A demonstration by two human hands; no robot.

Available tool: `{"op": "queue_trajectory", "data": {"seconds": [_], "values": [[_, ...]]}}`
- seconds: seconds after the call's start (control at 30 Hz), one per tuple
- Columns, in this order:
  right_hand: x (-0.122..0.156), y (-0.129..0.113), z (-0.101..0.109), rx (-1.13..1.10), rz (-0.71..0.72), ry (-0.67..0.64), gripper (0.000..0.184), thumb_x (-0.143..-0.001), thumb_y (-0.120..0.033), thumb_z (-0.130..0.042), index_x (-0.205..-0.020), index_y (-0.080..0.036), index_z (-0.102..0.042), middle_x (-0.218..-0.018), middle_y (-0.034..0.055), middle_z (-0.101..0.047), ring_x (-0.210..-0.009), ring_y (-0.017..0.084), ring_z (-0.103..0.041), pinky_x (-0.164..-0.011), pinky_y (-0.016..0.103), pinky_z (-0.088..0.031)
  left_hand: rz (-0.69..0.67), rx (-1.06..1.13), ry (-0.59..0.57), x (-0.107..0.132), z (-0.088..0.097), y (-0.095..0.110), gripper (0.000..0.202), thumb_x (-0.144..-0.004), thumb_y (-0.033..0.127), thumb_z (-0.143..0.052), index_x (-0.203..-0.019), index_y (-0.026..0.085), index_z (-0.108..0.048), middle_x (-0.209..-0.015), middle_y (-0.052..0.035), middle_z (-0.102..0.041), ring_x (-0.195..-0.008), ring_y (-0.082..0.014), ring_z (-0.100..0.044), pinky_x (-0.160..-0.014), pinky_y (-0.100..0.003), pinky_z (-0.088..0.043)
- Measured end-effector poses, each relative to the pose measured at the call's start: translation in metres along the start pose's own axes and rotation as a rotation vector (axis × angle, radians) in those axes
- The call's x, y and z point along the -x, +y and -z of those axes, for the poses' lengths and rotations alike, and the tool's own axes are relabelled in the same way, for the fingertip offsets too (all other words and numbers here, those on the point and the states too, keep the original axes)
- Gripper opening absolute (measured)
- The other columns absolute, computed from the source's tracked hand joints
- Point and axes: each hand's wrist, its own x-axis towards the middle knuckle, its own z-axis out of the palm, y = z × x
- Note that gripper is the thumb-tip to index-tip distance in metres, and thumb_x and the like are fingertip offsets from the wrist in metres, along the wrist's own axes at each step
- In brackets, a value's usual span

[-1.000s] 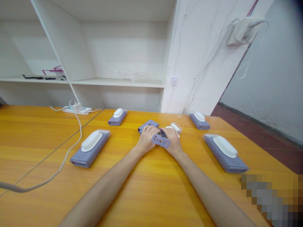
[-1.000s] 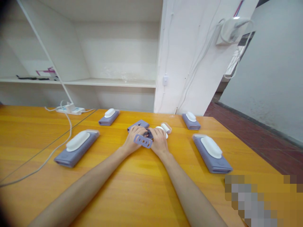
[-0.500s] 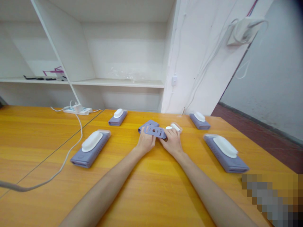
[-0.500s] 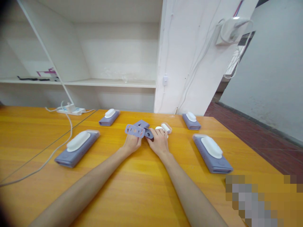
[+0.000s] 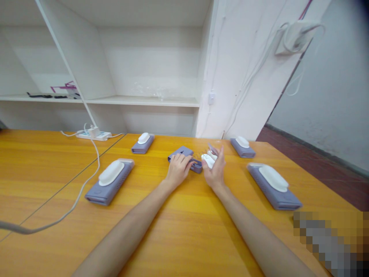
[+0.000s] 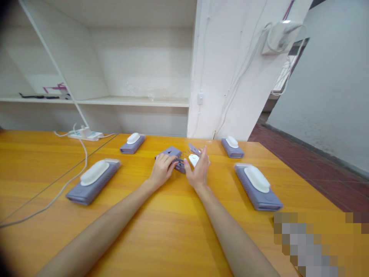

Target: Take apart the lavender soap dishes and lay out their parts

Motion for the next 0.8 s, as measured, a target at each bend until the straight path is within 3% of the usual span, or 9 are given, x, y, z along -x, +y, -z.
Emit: {"op": "queue_trajectory", "data": {"seconds": [0.1, 0.23, 0.3, 0.53, 0.8], "values": [[-0.003, 0.002, 0.002, -0.09, -0.029, 0.084, 0.075, -0.085, -0.043, -0.048, -0.145, -0.015, -0.012, -0.134, 0.0194, -0.039, -0.113, 0.027, -0.049, -0.096, 0.049, -0.037, -0.013, 0.01, -0.018, 0.0, -0.001, -0.001, 0.026, -0.092, 0.034, -0.043, -0.108, 0.022, -0.058, -0.09, -0.0071, -0.061, -0.087, -0.0212, -0.051, -0.077, -0.037, -0.039], [-0.004, 0.011, 0.002, -0.085, -0.091, 0.045, 0.039, -0.092, -0.037, -0.038, -0.123, -0.018, -0.05, -0.113, 0.0123, -0.059, -0.104, 0.024, -0.055, -0.093, 0.044, -0.04, -0.016, 0.042, -0.018, 0.0, -0.003, -0.002, 0.027, -0.092, 0.034, -0.043, -0.112, 0.022, -0.057, -0.091, -0.007, -0.061, -0.088, -0.0213, -0.052, -0.078, -0.037, -0.04], [-0.002, 0.017, 0.001, -0.073, -0.132, 0.011, 0.035, -0.093, -0.037, -0.036, -0.114, -0.018, -0.056, -0.106, 0.0106, -0.063, -0.1, 0.023, -0.057, -0.09, 0.043, -0.042, -0.002, 0.075, -0.004, 0.0, -0.003, -0.002, 0.027, -0.092, 0.033, -0.044, -0.112, 0.02, -0.055, -0.093, -0.0074, -0.061, -0.09, -0.0213, -0.052, -0.079, -0.037, -0.04], [0.003, 0.018, 0.0, -0.106, -0.115, -0.049, 0.039, -0.094, -0.036, -0.032, -0.12, -0.017, -0.054, -0.11, 0.0122, -0.063, -0.099, 0.023, -0.059, -0.086, 0.04, -0.047, 0.115, 0.164, 0.139, 0.001, -0.006, -0.006, 0.021, -0.091, 0.034, -0.046, -0.103, 0.019, -0.054, -0.086, -0.0057, -0.061, -0.084, -0.0193, -0.054, -0.078, -0.034, -0.042], [0.0, 0.008, 0.003, -0.136, -0.076, -0.049, 0.035, -0.094, -0.038, -0.035, -0.114, -0.018, -0.055, -0.113, 0.0116, -0.061, -0.107, 0.023, -0.056, -0.092, 0.04, -0.045, 0.163, 0.141, 0.126, 0.002, -0.008, -0.009, 0.02, -0.093, 0.033, -0.042, -0.094, 0.02, -0.057, -0.088, -0.0053, -0.065, -0.085, -0.0185, -0.057, -0.078, -0.034, -0.041]]}}
